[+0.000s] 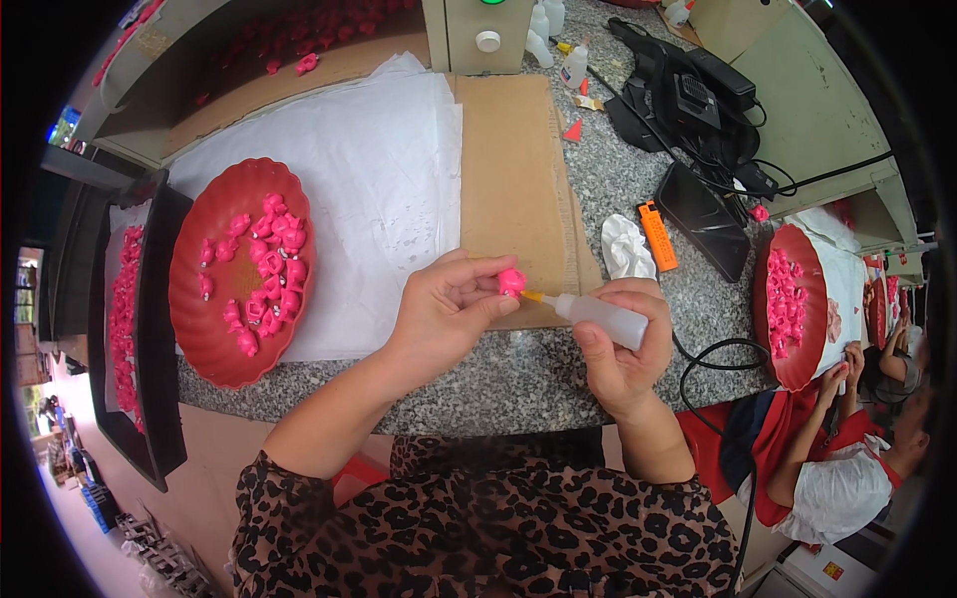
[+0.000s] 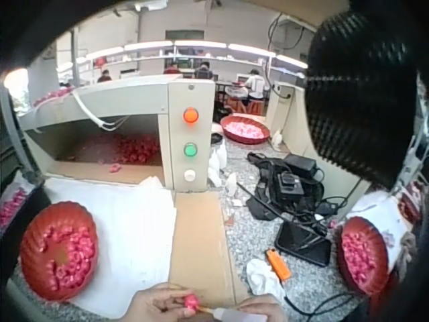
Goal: The person applies glue from a small bottle to pink plastic pieces and attaches them to a larger pink base. They repeatedly pick up pieces from a red tray, apply glue, and place them onto the base, working at a cluttered countertop.
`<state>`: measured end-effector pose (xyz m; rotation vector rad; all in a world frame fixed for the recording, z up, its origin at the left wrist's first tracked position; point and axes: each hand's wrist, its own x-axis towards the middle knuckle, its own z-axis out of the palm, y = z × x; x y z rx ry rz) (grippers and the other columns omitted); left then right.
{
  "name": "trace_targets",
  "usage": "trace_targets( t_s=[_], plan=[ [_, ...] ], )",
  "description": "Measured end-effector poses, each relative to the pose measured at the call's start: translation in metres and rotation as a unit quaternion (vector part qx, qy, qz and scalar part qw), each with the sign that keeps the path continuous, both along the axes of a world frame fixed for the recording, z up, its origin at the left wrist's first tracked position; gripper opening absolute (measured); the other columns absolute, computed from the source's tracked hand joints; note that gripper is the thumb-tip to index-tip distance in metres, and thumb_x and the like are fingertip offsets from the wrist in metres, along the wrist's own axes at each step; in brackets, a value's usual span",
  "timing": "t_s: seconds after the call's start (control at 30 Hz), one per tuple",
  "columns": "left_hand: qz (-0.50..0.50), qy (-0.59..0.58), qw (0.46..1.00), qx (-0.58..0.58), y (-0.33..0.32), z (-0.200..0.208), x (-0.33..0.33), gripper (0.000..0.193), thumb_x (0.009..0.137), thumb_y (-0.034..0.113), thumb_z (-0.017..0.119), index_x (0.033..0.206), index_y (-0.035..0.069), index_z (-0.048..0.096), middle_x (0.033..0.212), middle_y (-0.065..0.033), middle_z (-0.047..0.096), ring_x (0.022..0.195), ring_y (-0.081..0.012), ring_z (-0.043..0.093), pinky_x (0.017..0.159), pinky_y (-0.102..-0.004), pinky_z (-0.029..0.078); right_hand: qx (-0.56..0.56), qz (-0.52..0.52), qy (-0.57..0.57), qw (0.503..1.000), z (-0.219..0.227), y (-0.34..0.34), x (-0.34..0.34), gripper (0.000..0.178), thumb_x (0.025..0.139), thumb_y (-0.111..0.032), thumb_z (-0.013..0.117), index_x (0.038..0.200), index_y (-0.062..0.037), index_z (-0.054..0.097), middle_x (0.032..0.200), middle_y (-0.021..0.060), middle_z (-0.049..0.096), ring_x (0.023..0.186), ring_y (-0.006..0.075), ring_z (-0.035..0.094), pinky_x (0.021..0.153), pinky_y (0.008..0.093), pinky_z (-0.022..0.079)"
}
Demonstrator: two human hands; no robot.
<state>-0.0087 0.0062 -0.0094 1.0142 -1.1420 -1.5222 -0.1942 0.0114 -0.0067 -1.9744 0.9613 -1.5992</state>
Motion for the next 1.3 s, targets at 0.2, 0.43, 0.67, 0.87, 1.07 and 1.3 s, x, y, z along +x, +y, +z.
trace_targets(
  t_s=[0.2,0.43,0.67,0.87,1.07,1.3],
  plan=[
    [0.0,0.012,1.0,-0.005,0.0003,-0.0005,0.0005,0.033,0.075,-0.006,0.059,0.108,-0.005,0.053,0.099,-0.0077,0.052,0.091,-0.0145,0.056,0.081,-0.0244,0.047,0.0,0.003,-0.001,1.0,-0.0013,0.0008,-0.0001,0.034,0.071,-0.012,0.069,0.093,0.0018,0.047,0.084,0.0163,0.054,0.07,0.0215,0.054,0.06,0.0273,0.045],
    [0.007,0.022,1.0,-0.002,0.0001,-0.0019,0.0006,0.032,0.076,-0.006,0.059,0.107,-0.004,0.053,0.096,-0.0088,0.057,0.088,-0.014,0.057,0.078,-0.0245,0.048,-0.008,-0.007,-0.001,1.0,-0.0004,0.0009,-0.0015,0.034,0.071,-0.011,0.069,0.094,0.0016,0.047,0.085,0.0161,0.053,0.07,0.021,0.054,0.06,0.0271,0.045],
    [-0.002,0.031,0.999,0.01,0.0,0.001,0.0008,0.028,0.077,-0.008,0.056,0.104,-0.005,0.053,0.1,-0.0111,0.054,0.093,-0.0166,0.057,0.081,-0.0247,0.048,0.011,0.005,-0.003,1.0,-0.0019,0.0022,-0.0017,0.035,0.071,-0.011,0.07,0.094,0.0013,0.047,0.085,0.0157,0.053,0.071,0.0209,0.054,0.06,0.0273,0.045],
    [-0.005,0.032,0.999,0.011,0.0002,-0.0009,0.0022,0.029,0.078,-0.007,0.056,0.106,-0.004,0.052,0.098,-0.0117,0.058,0.091,-0.0151,0.057,0.08,-0.024,0.047,-0.034,0.009,0.042,0.999,0.0022,0.0022,-0.0008,0.036,0.07,-0.011,0.071,0.094,0.0007,0.047,0.084,0.0152,0.053,0.072,0.0213,0.054,0.061,0.0276,0.045],
    [-0.007,0.047,0.999,0.013,0.0001,-0.001,0.003,0.028,0.079,-0.006,0.056,0.107,-0.004,0.052,0.097,-0.012,0.06,0.09,-0.0146,0.058,0.079,-0.0239,0.048,-0.003,0.003,-0.008,1.0,0.0004,0.0038,-0.0014,0.037,0.069,-0.011,0.071,0.094,0.0008,0.047,0.084,0.0156,0.053,0.072,0.021,0.054,0.061,0.0275,0.044],
    [-0.004,0.05,0.999,0.011,-0.0004,-0.0002,0.0024,0.029,0.078,-0.006,0.056,0.107,-0.004,0.052,0.097,-0.0117,0.06,0.09,-0.0149,0.058,0.079,-0.0241,0.048,0.001,0.011,-0.009,1.0,0.0001,0.0029,-0.0015,0.037,0.069,-0.011,0.071,0.094,0.0009,0.046,0.085,0.0158,0.053,0.071,0.0202,0.054,0.061,0.0263,0.044]
  ],
)
